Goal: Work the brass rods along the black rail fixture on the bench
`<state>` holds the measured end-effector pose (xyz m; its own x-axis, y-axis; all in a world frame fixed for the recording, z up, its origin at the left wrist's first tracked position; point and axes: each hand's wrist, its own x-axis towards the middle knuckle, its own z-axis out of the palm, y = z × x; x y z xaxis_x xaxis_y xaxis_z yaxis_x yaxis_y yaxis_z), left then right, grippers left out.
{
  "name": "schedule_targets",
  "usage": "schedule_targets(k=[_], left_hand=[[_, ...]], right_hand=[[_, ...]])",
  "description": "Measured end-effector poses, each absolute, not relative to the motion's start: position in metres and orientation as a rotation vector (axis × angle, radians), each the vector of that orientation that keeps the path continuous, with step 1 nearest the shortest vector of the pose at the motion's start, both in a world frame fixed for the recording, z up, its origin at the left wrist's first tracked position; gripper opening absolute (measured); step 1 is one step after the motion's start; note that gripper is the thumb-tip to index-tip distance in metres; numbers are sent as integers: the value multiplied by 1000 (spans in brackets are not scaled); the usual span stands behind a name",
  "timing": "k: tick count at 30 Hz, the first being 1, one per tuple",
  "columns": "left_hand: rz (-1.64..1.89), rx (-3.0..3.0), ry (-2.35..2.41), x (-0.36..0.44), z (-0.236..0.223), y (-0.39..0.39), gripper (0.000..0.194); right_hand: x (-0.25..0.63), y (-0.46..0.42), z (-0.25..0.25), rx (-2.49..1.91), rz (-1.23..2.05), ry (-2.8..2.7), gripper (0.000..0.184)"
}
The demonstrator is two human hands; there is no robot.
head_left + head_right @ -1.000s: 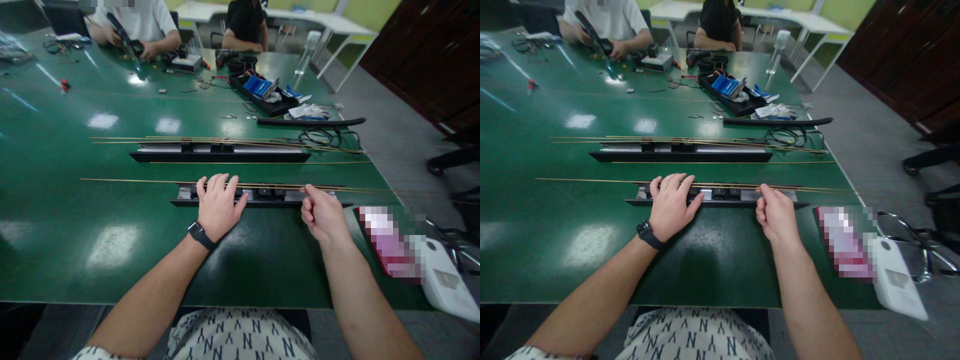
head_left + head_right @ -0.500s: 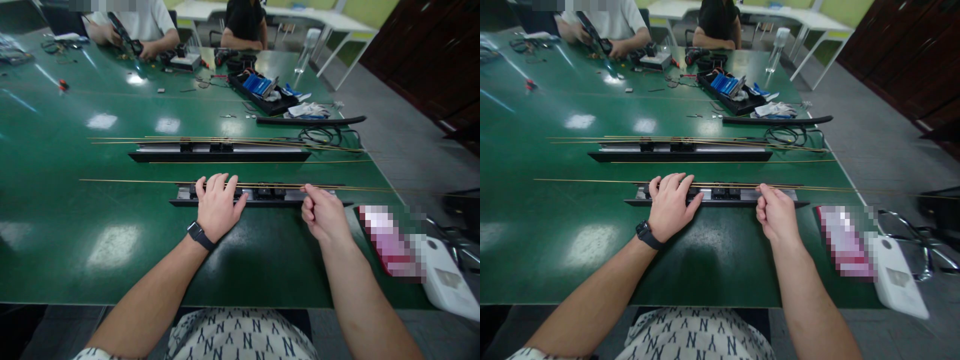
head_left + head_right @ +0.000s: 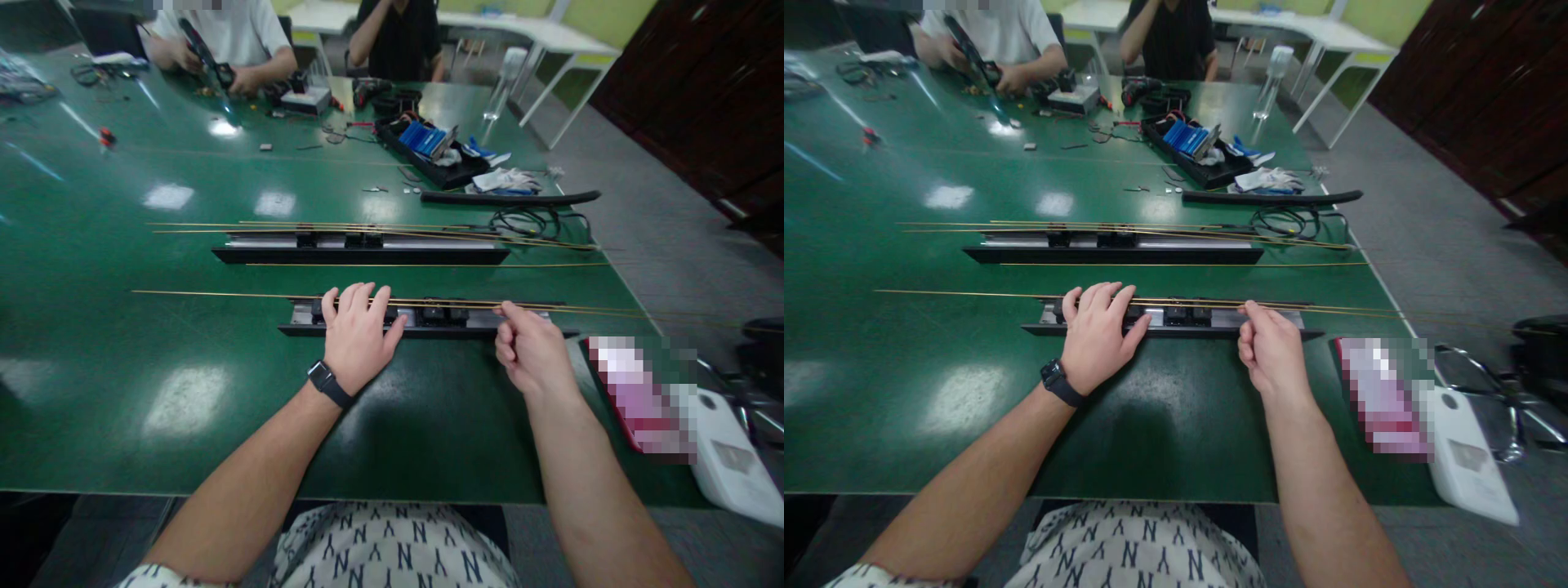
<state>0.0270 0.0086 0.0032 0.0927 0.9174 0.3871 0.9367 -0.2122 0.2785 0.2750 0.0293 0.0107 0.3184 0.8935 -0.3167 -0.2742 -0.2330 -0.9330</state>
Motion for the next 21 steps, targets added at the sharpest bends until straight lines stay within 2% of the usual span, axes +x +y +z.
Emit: schedule_targets(k=[7,21], left_hand=[[-751,-2287,-1934,26,3,9,43],[-773,-2289,-1940,26,2,9,43]], right_hand=[[275,28,9,-1377,1240,-631,27],[280,29,8,-1351,1222,-613,23]])
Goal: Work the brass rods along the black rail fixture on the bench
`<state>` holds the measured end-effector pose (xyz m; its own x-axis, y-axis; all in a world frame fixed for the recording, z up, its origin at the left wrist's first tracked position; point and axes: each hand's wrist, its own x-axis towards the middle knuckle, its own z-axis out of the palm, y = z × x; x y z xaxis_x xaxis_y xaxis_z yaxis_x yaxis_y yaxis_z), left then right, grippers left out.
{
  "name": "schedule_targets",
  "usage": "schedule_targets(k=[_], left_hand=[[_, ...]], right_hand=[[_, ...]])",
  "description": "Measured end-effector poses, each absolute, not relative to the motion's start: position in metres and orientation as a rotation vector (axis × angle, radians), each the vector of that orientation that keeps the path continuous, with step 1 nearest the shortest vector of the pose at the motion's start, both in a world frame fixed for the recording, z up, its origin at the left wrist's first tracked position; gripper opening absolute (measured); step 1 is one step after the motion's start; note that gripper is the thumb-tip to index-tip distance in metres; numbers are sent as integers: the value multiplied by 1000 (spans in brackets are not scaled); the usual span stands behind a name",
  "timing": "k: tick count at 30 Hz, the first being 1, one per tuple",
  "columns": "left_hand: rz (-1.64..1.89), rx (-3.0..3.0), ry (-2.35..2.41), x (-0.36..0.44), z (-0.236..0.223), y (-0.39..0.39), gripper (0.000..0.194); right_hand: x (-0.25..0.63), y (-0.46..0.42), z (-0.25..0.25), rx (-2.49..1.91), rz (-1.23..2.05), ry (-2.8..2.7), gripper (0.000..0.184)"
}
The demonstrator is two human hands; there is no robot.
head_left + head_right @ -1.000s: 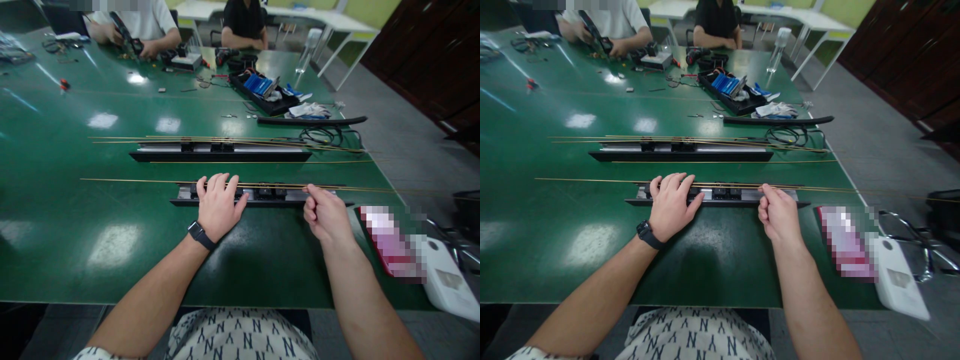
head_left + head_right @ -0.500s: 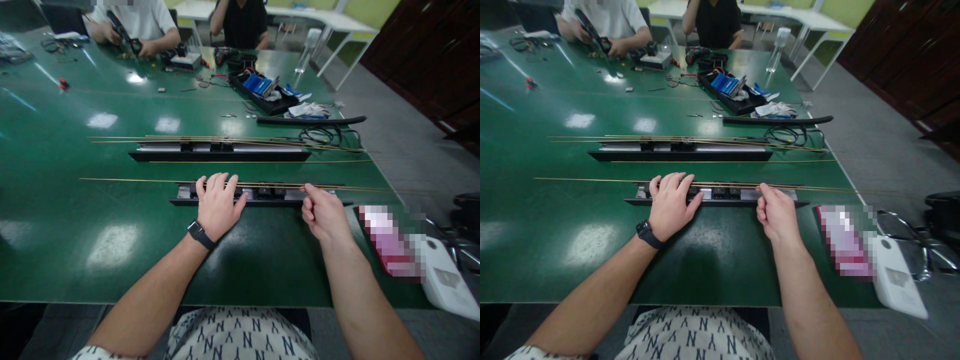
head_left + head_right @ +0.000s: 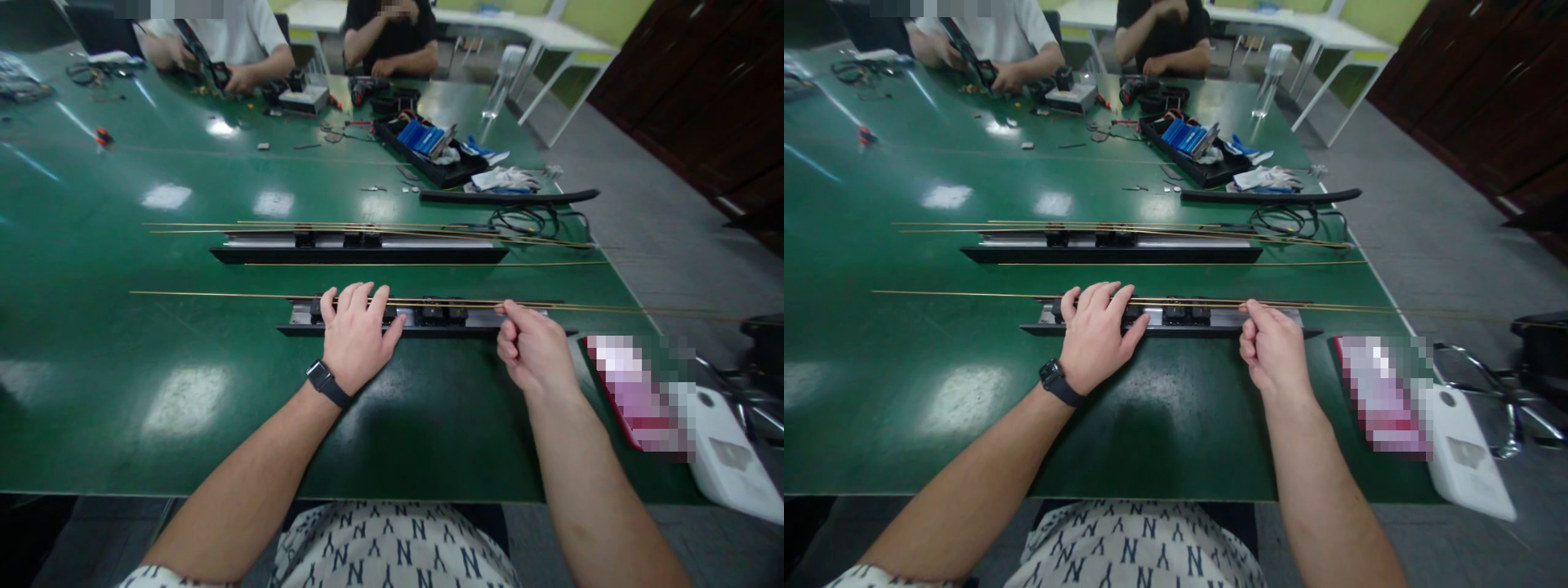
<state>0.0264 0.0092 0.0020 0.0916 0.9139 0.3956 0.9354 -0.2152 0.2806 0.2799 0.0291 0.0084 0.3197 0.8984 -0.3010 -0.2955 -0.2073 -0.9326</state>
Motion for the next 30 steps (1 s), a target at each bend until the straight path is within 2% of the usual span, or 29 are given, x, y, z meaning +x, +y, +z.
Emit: schedule_targets(k=[12,30], left_hand=[[-756,-2289,-1943,27,4,9,44],[-772,-2297,-1956,26,3,9,43]], right_hand=[[282,29,10,-1361,1201,-605,16],[278,27,12,-1369,1234,-622,21]])
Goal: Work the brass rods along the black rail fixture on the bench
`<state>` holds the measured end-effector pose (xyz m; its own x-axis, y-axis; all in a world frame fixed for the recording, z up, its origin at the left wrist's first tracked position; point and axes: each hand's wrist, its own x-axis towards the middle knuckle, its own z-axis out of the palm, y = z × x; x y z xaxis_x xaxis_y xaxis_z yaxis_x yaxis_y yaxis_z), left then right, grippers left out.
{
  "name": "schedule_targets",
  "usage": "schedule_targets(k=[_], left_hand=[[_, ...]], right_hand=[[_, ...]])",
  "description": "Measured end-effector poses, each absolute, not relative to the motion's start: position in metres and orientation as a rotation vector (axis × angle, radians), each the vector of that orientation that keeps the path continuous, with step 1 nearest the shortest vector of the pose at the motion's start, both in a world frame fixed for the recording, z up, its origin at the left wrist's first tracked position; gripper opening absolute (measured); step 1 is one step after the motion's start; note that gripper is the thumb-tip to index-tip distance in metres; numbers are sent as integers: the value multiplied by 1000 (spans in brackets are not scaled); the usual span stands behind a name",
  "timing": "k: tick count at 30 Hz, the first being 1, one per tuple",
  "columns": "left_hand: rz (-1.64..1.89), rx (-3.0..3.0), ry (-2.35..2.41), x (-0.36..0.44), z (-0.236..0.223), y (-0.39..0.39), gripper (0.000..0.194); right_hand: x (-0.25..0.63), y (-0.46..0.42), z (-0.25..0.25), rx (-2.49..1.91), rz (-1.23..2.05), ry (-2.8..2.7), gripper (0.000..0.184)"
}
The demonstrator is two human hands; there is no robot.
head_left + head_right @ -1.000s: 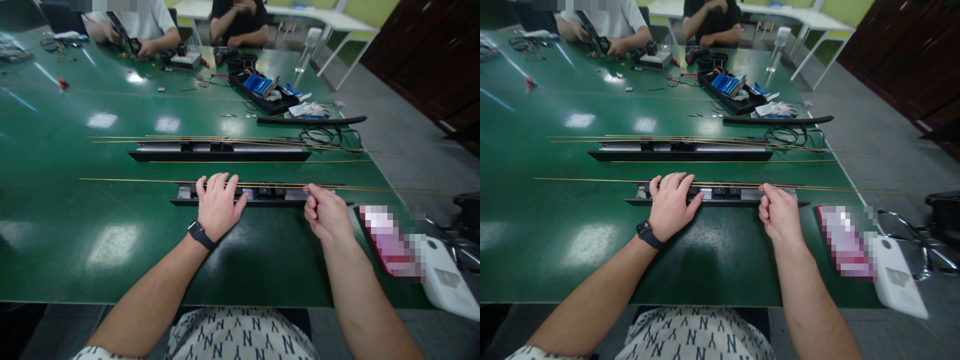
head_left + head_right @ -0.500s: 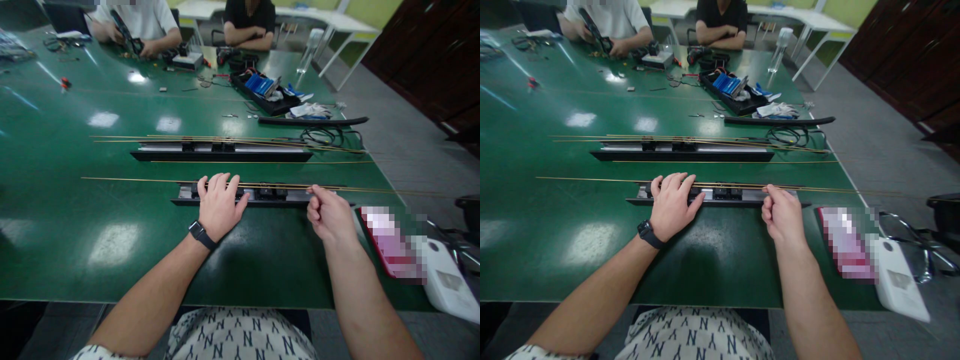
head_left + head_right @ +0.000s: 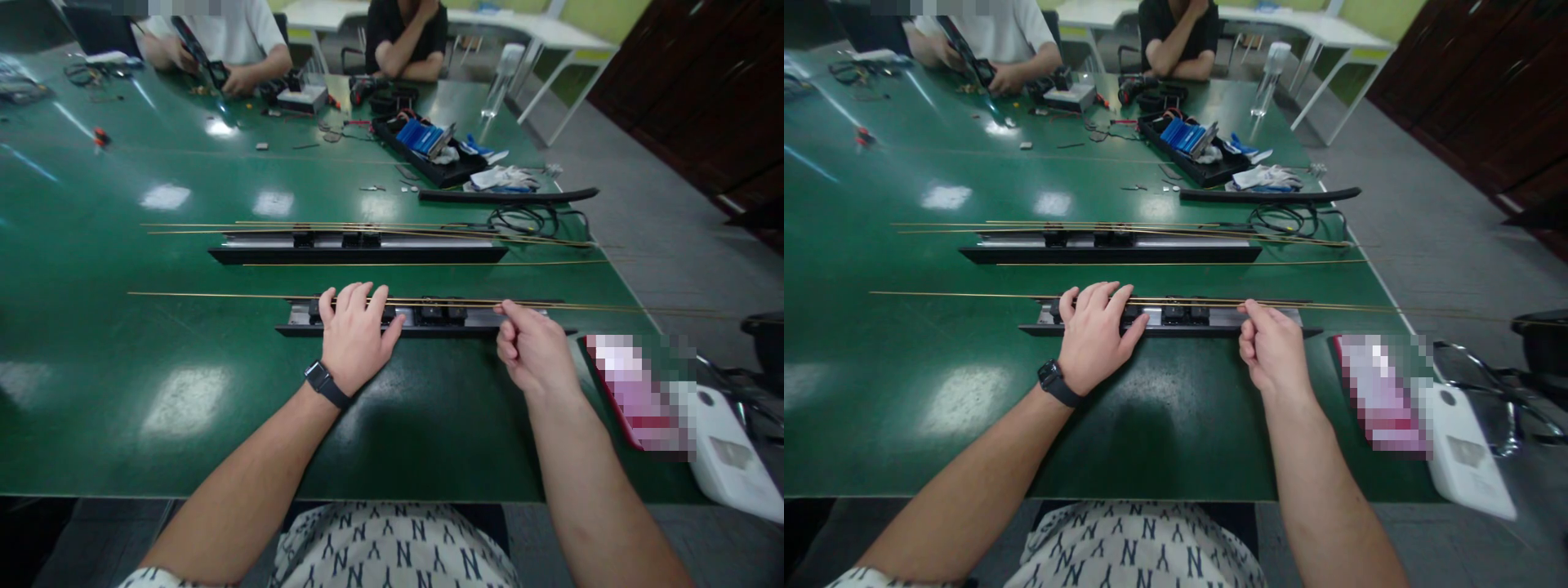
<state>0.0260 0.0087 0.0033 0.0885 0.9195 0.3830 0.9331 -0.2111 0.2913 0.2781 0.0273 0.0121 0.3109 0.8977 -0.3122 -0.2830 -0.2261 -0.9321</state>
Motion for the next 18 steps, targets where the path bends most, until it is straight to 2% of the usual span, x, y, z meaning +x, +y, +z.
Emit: schedule_targets(k=[13,18], left_hand=[[-749,-2297,-1953,27,4,9,44],[-751,-2289,-1947,26,3,9,43]], right_hand=[[283,29,9,-1387,1214,-612,21],[280,29,9,-1404,1250,-623,27]])
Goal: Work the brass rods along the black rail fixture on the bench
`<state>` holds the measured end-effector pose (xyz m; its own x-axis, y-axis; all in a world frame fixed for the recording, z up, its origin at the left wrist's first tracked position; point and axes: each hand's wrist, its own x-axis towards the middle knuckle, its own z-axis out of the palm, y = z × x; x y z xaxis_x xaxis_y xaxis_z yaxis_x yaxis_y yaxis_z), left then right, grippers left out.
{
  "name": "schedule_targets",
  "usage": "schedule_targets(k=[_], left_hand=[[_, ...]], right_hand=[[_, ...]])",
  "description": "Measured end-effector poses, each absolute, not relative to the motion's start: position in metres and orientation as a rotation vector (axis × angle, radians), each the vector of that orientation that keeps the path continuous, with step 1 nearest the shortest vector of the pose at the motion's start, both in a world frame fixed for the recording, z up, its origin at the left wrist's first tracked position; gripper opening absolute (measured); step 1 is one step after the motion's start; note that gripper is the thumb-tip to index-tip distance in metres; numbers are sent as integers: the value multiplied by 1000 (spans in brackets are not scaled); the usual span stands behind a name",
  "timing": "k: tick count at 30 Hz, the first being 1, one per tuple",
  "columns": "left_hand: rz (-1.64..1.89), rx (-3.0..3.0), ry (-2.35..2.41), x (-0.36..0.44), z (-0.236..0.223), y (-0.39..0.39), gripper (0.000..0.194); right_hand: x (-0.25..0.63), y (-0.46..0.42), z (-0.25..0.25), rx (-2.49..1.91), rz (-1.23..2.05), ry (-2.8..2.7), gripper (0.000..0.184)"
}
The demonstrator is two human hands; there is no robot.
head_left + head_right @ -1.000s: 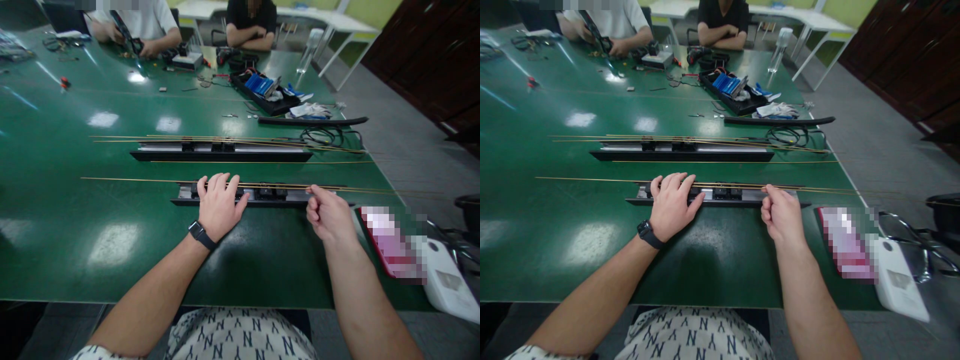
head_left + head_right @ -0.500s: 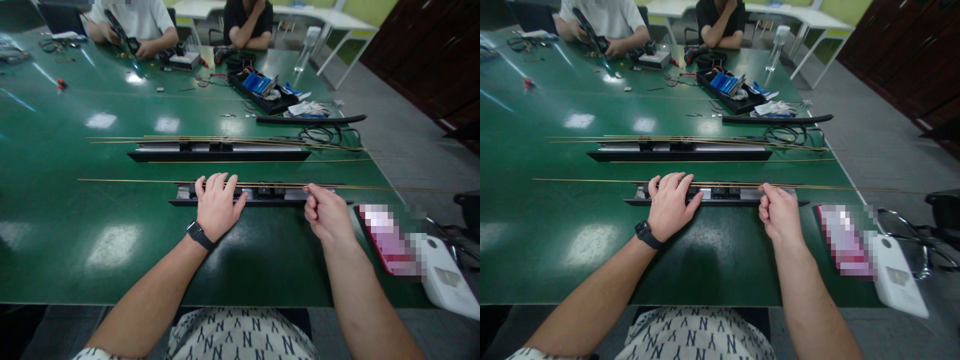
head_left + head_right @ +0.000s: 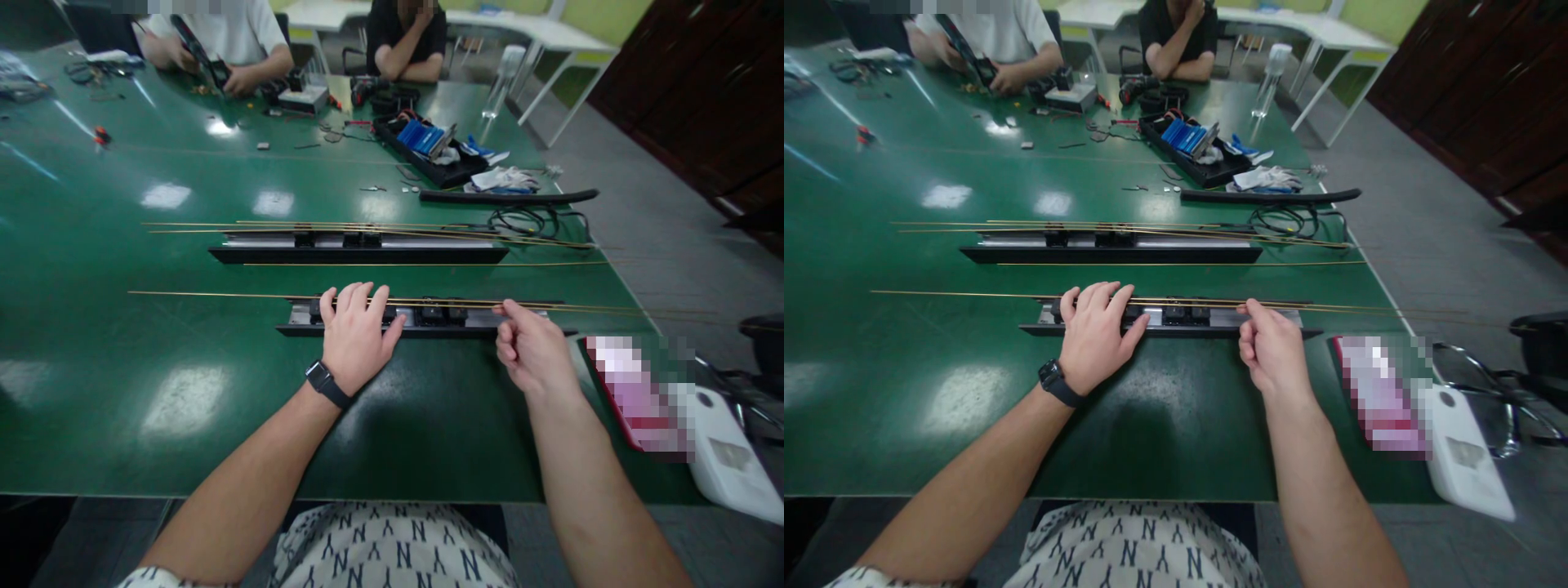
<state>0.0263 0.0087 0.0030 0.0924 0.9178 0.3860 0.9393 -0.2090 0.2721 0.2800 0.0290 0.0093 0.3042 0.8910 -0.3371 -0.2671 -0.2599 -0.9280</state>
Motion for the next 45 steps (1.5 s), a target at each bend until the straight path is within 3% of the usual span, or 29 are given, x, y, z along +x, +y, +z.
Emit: schedule_targets(k=[20,45], left_hand=[[-768,-2297,-1947,26,4,8,43],[-746,-2288,-1939,27,3,9,44]], right_hand=[[281,28,10,-1354,1234,-605,19],[275,27,14,-1368,1276,-622,28]])
